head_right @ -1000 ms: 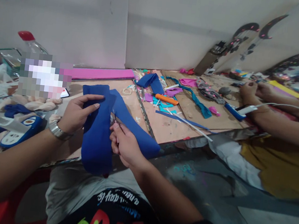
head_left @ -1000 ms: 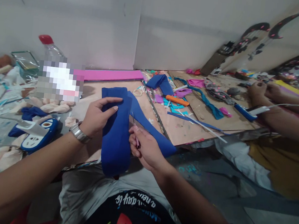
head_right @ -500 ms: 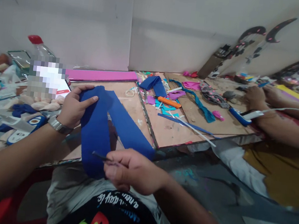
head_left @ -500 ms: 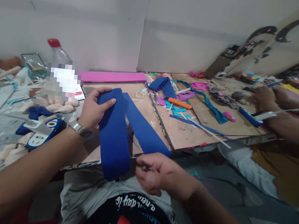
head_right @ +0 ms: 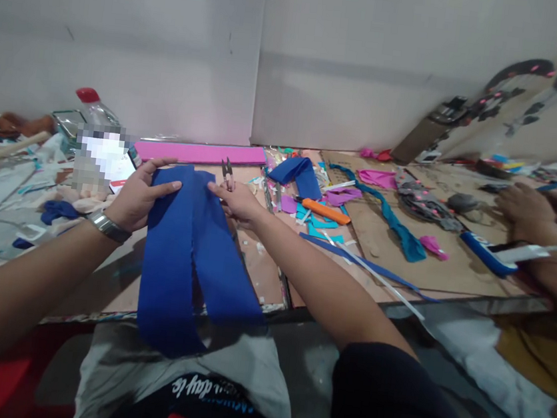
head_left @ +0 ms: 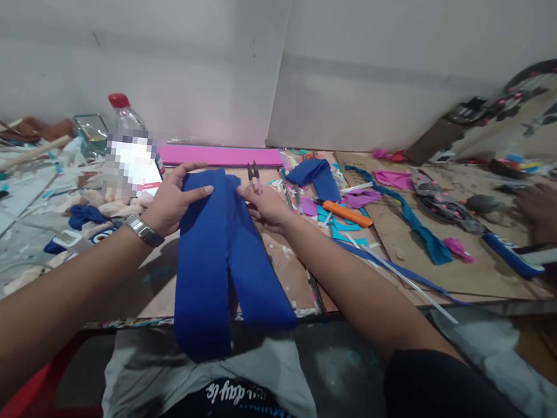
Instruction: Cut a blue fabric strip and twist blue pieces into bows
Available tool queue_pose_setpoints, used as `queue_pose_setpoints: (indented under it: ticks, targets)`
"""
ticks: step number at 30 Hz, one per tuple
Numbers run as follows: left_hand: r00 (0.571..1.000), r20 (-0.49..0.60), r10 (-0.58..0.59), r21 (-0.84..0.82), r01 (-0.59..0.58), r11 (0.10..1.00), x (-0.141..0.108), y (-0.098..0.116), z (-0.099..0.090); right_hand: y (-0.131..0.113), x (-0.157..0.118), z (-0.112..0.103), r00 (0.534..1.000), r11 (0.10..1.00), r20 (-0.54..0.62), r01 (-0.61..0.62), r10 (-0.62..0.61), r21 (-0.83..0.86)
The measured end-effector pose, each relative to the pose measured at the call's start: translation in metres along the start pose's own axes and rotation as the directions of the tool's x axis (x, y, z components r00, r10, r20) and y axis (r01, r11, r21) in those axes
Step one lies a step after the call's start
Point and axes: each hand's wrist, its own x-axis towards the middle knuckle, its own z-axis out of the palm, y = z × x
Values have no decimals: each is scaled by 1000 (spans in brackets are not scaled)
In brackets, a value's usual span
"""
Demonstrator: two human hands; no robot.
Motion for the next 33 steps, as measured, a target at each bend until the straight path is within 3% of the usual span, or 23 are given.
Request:
queue_pose_setpoints:
  ticks: [3,6,9,13,22,24,27,33]
  targets:
    - [997,-37,-63,42,64,997,9,-9,-2,7,3,-9,992,995,-90,92,-94,-29]
    - [994,-63,-93,142,101,985,20,-17,-4,14,7,-24,949,958,-205,194,-238,-210]
    - [987,41,-153,259,138,956,32,-20,-7,22,9,-35,943,912,-193,186,-270,-365]
    - [960,151,-238,357,171,918,46,-18,-12,31,8,-37,947,907,-181,183,-266,-379]
    - [944,317,-96,516,-87,852,48,3,-27,33,3,-33,943,911,-163,220,-290,-348]
    - [918,384,-103,549,-137,824,47,13,-29,31,1,-31,937,898,-159,235,-311,-371]
    - [833,524,-176,566,-186,803,45,27,-30,27,-4,-26,934,883,-135,255,-330,-393]
    - [743,625,-240,633,-302,713,41,42,-29,22,-13,-14,945,872,-98,243,-311,-425]
